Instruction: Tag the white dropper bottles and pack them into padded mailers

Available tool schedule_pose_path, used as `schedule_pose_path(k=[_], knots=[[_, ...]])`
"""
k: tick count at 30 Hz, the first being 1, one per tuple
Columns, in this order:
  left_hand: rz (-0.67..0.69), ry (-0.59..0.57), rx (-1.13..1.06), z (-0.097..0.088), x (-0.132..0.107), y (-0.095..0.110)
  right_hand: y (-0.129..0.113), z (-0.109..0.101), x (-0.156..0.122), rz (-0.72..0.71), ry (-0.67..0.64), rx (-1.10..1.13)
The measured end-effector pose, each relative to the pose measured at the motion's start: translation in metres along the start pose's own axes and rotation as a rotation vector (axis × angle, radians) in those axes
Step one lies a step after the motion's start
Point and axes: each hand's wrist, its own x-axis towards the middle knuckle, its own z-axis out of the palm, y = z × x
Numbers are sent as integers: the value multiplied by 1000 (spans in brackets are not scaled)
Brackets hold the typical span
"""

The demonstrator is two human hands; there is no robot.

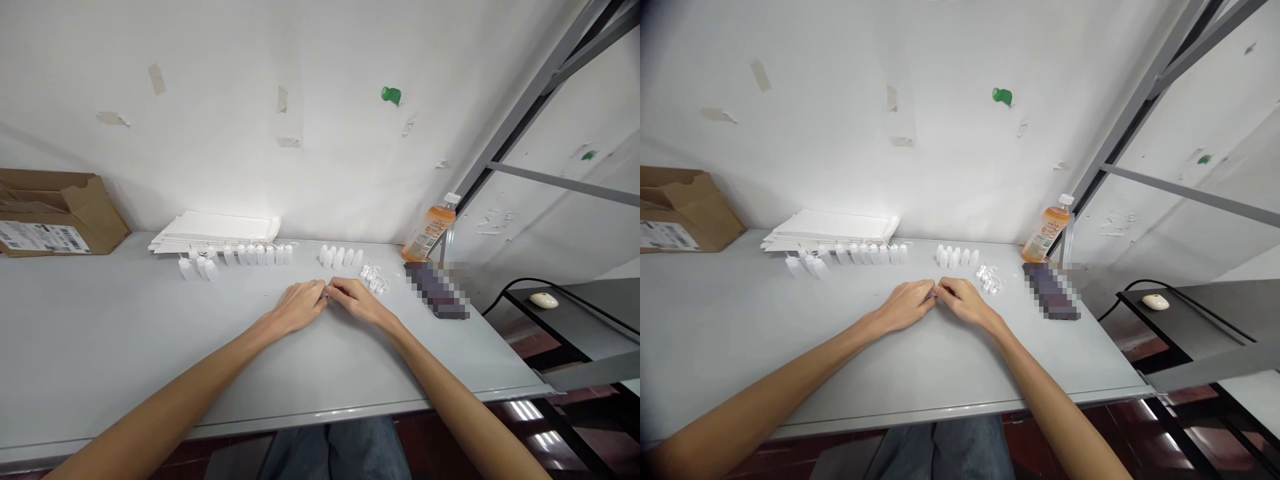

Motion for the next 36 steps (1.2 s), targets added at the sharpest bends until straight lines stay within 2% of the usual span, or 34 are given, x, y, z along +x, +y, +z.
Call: schedule_pose_path(k=[4,8,16,22,28,36], knots=[[3,0,27,0,-2,2,3,4,2,24,-11,-35],[1,-22,0,-3,-1,2,5,2,0,-11,15,-95],[14,-14,27,-2,0,1,-1,1,-2,-18,27,-101],[17,-22,61,0,-2,3,4,4,-1,35,-22,-10],[9,-41,-13,-5,-1,2,2,1,-2,-16,-10,10],[11,1,94,2,-4,5,2,6,-3,8,-4,86]])
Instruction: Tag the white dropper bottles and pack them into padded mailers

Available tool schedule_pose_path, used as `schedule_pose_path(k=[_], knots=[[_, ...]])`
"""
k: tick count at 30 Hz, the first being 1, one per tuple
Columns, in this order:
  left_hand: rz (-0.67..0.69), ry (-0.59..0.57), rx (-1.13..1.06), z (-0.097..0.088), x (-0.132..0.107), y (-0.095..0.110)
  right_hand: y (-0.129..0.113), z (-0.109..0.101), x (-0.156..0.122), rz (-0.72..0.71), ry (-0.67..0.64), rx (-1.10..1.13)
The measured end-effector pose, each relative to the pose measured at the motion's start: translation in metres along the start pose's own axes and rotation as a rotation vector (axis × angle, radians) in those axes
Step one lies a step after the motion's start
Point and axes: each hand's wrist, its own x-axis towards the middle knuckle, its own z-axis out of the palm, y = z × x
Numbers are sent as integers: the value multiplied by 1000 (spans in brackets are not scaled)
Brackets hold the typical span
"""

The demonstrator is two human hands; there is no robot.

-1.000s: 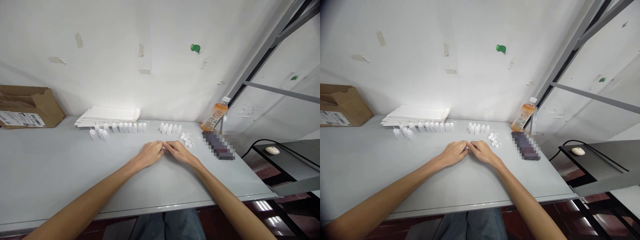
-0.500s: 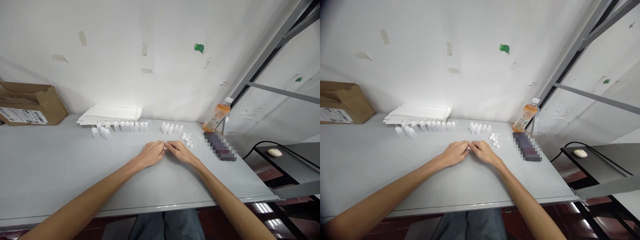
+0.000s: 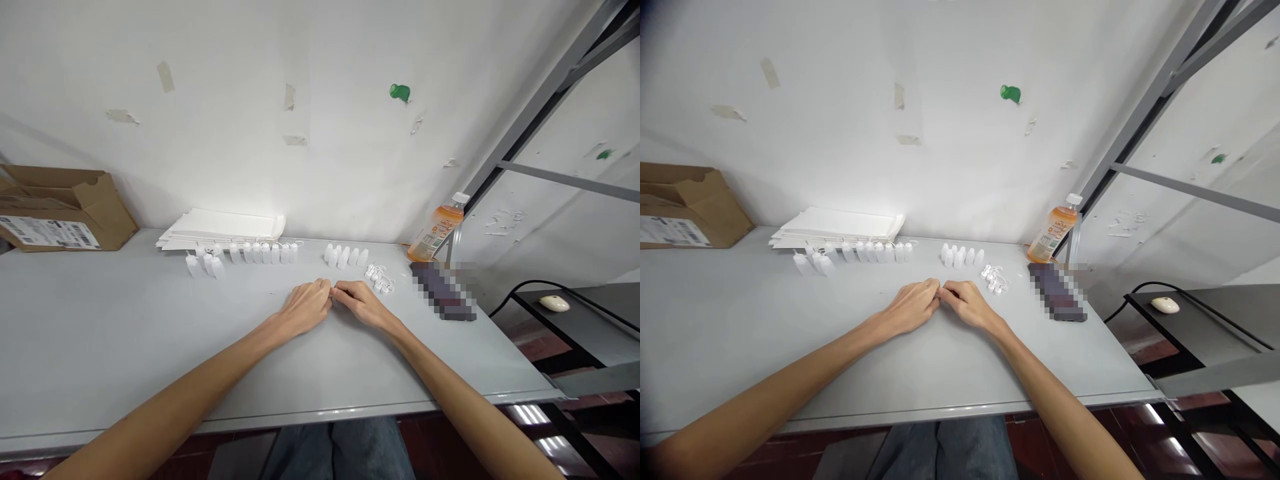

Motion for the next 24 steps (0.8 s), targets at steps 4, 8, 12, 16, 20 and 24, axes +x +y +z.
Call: schedule_pose_path(k=[4,8,12,16,20,24], knots=[[-1,1,21,1,-1,2,4,1,0,46,-18,100],[-4,14,30,0,-1,3,4,3,1,87,-37,209],[-10,29,-88,-2,0,1,0,2,1,103,6,267],[-88,87,-469,-5,4,-4,-5,-5,1,79,126,273],[-218,176,-964,-6,9,-6,-9,-7,-1,33,225,133],[-285,278,-1160,-7,10,-4,-11,0,-2,-8,158,27]])
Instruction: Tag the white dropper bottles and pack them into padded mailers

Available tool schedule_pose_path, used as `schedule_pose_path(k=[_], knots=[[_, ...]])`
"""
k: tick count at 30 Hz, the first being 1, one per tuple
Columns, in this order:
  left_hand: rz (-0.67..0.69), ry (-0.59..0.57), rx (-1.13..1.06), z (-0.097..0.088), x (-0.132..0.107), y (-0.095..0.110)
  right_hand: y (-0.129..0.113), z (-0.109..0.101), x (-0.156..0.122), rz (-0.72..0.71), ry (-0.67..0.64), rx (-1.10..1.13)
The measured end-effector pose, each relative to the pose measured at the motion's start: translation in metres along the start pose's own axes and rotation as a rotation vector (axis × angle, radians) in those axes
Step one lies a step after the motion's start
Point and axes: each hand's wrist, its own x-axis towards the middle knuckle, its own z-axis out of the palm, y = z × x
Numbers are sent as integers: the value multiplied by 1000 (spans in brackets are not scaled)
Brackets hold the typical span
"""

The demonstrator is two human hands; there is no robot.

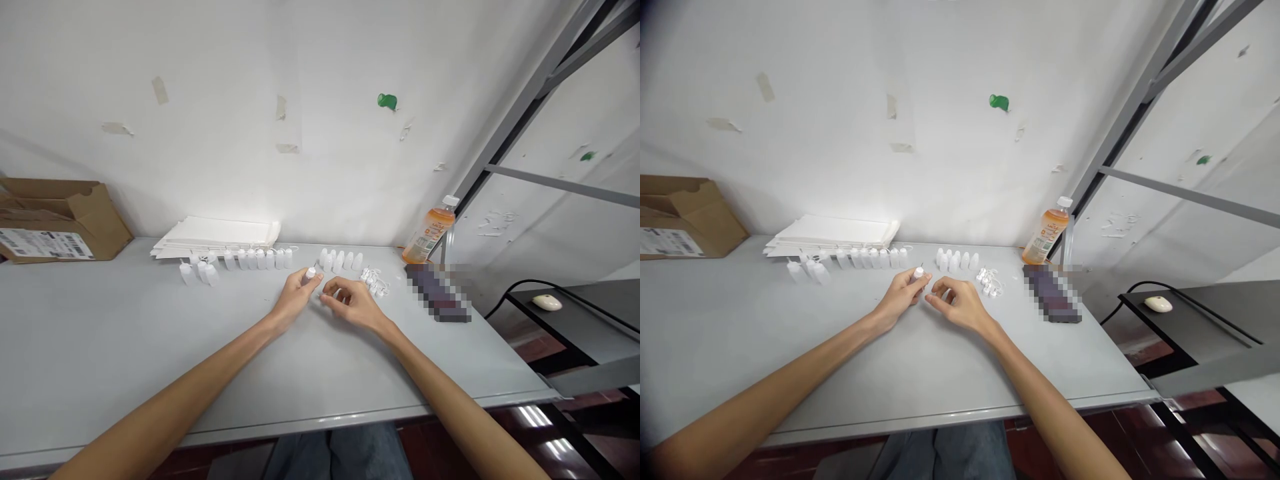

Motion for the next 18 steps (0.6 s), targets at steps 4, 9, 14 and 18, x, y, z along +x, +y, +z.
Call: schedule_pose_path(k=[4,9,14,18], knots=[[-16,25,-37,3,-2,0,-1,7,0,20,8,9],[-7,41,-6,2,-1,-1,-2,7,1,8,50,105],[-11,10,77,0,1,-4,-5,-1,4,86,149,300],[-13,-78,107,0,1,-5,-6,-7,6,100,185,418]])
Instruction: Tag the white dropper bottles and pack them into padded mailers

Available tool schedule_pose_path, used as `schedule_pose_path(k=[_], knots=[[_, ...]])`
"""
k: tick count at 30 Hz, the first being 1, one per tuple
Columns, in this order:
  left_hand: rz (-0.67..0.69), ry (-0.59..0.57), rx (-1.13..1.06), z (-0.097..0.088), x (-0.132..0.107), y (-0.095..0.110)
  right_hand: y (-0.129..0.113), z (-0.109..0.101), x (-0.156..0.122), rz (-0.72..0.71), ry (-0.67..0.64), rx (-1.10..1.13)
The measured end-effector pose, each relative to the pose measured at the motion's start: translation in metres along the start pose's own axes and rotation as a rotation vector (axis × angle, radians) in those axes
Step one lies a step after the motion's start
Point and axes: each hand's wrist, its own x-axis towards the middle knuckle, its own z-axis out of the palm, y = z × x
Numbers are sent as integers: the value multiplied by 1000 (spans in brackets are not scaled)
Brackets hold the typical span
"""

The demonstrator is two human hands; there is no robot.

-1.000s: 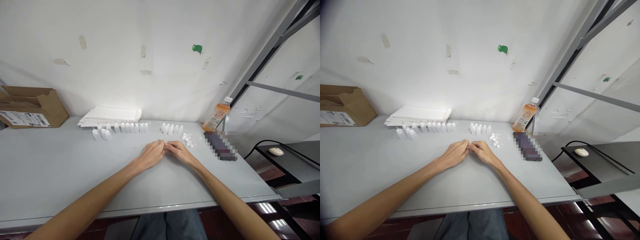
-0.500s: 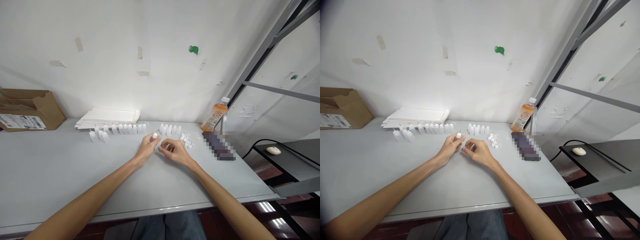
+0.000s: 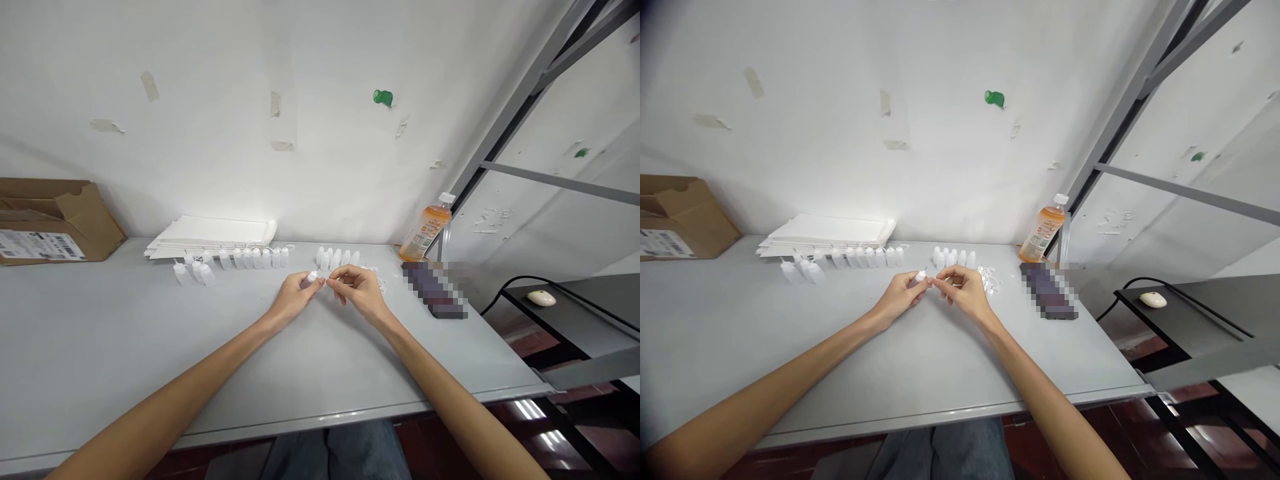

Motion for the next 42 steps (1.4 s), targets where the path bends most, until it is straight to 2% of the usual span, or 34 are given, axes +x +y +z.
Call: schedule_pose_path(k=[6,9,12,16,21,36,42], knots=[[99,21,135,0,-4,5,-1,-5,2,39,10,187],[106,-21,168,0,-7,9,0,-8,3,46,81,290],[108,-76,224,-1,-8,10,1,-10,4,37,93,344],[168,-113,357,-2,-8,8,3,-10,5,53,92,294],[167,-158,458,-1,-7,7,3,-11,5,70,88,238],[153,-192,529,-1,-5,5,3,-8,3,129,-28,220],[158,-196,527,-1,-5,6,2,-7,3,123,-32,226]])
